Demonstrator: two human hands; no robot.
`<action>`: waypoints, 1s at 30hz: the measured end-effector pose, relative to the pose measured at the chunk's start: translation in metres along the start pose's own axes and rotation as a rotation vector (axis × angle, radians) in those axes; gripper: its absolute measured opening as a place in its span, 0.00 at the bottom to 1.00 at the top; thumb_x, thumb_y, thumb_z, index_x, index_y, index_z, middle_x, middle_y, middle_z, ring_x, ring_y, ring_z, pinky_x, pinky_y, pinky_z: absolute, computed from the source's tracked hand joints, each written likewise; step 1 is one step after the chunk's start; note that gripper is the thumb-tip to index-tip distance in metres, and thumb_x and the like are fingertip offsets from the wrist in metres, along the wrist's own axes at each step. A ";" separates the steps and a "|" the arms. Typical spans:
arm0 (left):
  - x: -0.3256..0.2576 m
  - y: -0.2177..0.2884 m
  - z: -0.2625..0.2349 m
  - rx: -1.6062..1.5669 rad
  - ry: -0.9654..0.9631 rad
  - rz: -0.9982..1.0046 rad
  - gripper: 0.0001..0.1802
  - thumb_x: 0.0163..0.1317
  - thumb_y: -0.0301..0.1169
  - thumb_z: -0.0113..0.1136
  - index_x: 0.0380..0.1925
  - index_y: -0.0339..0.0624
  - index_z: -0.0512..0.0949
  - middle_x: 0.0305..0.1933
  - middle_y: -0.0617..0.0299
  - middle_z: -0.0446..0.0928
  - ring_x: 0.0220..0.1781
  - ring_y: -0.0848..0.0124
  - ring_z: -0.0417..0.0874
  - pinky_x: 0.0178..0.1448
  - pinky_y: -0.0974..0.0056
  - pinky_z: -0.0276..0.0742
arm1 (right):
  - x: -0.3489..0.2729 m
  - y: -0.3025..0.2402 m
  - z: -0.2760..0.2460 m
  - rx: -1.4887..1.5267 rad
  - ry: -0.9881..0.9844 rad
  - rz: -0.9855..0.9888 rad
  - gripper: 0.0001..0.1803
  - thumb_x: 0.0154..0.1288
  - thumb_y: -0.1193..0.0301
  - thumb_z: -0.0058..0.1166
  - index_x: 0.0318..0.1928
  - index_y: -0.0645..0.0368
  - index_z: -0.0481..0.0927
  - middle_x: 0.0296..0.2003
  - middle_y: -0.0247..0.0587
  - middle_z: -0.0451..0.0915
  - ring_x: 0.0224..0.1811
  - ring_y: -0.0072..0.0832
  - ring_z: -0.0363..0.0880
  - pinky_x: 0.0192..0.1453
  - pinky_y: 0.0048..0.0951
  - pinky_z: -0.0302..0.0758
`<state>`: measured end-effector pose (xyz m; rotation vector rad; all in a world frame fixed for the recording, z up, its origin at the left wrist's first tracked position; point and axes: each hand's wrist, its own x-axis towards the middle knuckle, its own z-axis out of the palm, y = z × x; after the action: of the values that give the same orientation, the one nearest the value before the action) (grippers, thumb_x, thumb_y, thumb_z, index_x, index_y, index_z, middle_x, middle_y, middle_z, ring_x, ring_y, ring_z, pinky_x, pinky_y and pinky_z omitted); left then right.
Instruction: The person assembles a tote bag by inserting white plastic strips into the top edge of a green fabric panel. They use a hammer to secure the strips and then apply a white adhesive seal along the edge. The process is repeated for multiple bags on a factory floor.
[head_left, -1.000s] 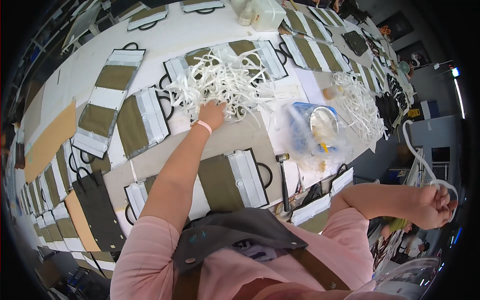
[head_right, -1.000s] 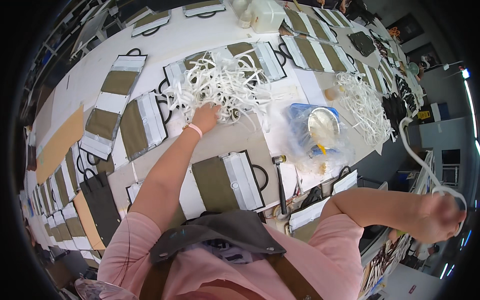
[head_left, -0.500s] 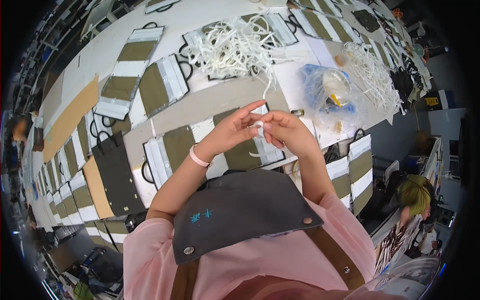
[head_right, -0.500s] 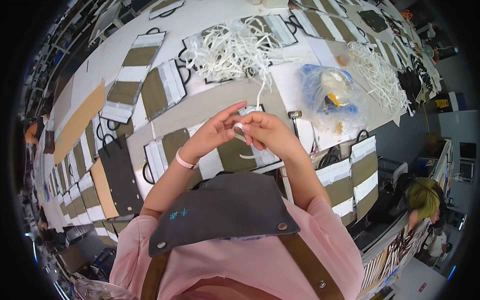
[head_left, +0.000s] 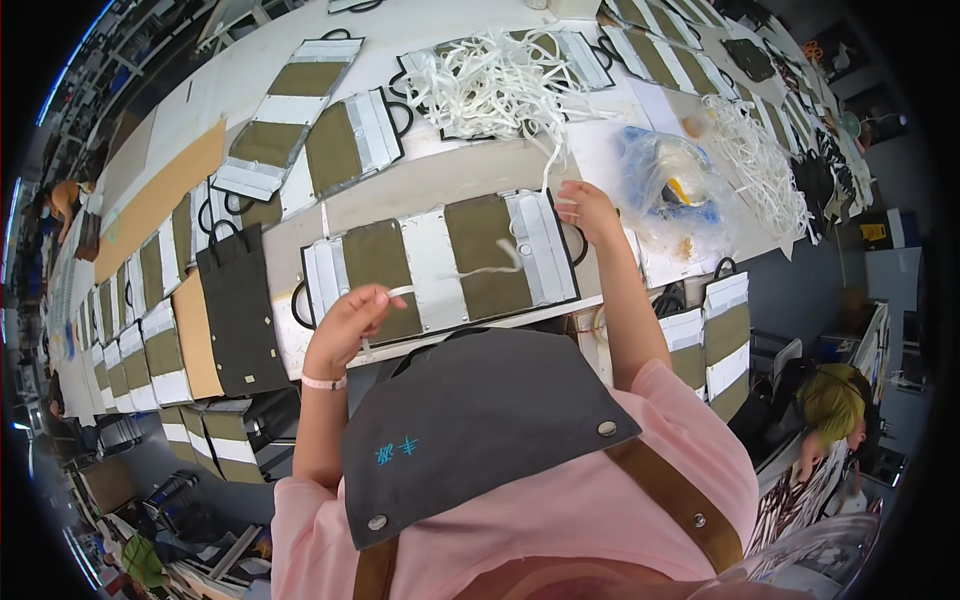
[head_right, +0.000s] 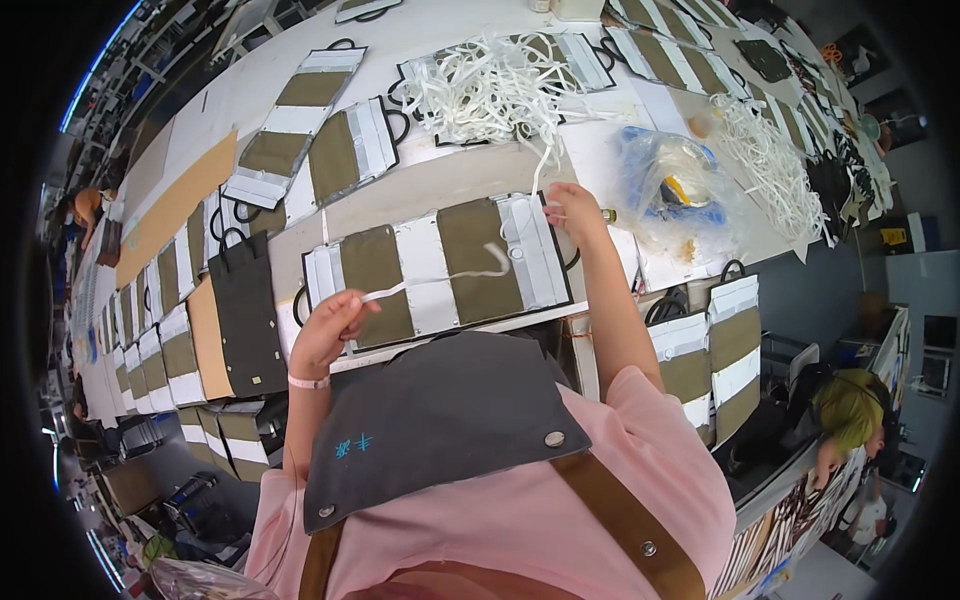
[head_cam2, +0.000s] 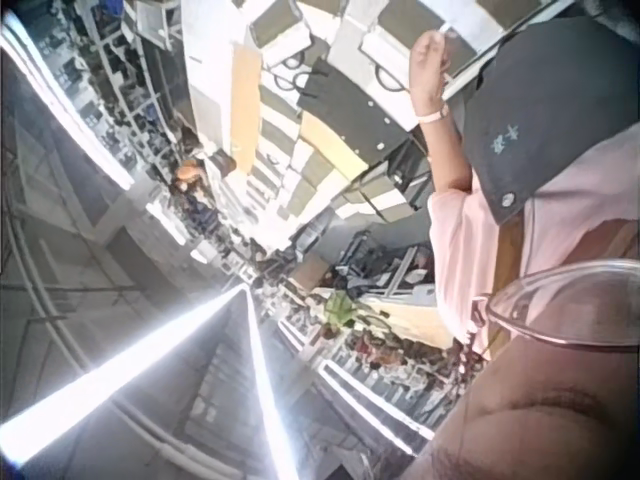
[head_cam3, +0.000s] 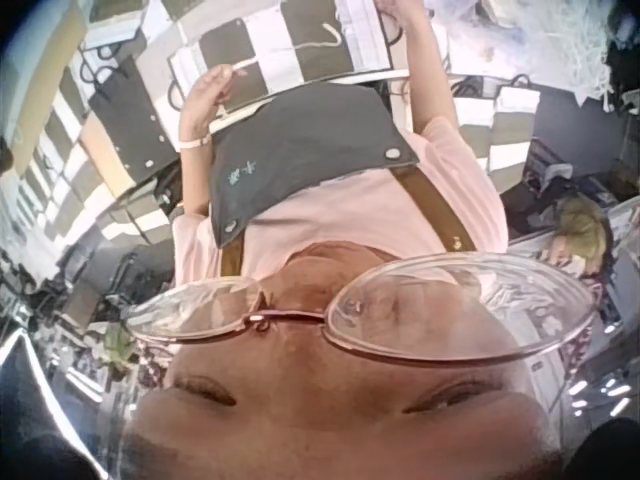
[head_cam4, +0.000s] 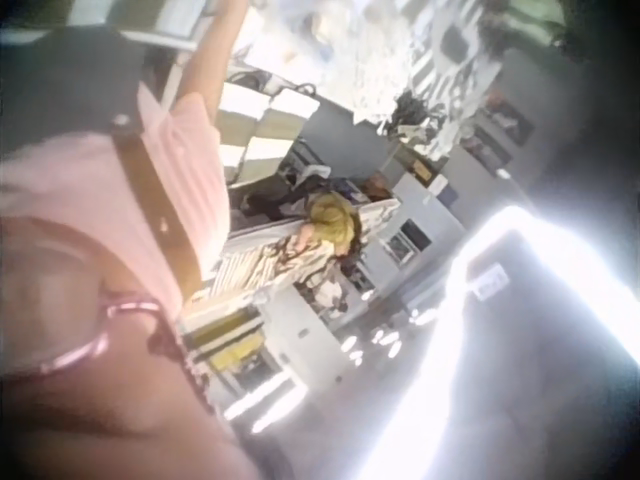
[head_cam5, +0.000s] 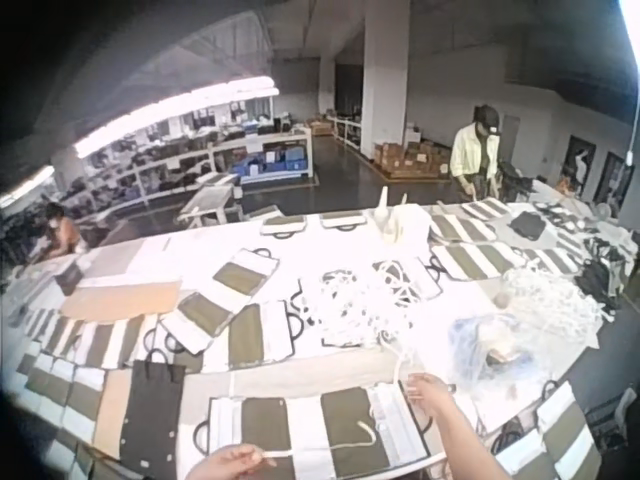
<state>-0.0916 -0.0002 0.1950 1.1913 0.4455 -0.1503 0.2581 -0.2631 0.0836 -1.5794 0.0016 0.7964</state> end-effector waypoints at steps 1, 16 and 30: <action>-0.008 -0.001 0.004 0.031 0.015 -0.016 0.16 0.72 0.39 0.53 0.41 0.36 0.80 0.20 0.78 0.58 0.22 0.84 0.53 0.27 0.75 0.51 | 0.018 0.010 -0.004 0.181 0.083 0.007 0.19 0.68 0.66 0.53 0.56 0.62 0.72 0.49 0.45 0.76 0.41 0.36 0.81 0.41 0.31 0.78; -0.007 0.016 0.018 0.264 -0.079 -0.073 0.15 0.73 0.36 0.53 0.47 0.41 0.84 0.24 0.76 0.67 0.27 0.83 0.61 0.32 0.75 0.59 | 0.112 -0.141 0.135 -1.098 -0.075 -0.300 0.21 0.70 0.61 0.49 0.35 0.71 0.82 0.30 0.46 0.84 0.22 0.31 0.85 0.30 0.32 0.79; 0.025 -0.006 -0.098 0.364 0.054 -0.113 0.10 0.66 0.35 0.61 0.33 0.39 0.83 0.29 0.72 0.79 0.29 0.83 0.68 0.34 0.74 0.64 | -0.077 -0.007 0.164 -0.537 -0.961 0.075 0.15 0.72 0.62 0.51 0.36 0.62 0.81 0.27 0.35 0.81 0.25 0.20 0.78 0.33 0.24 0.74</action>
<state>-0.0962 0.0903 0.1502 1.5303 0.5486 -0.3064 0.1240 -0.1521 0.1344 -1.5291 -0.9135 1.6436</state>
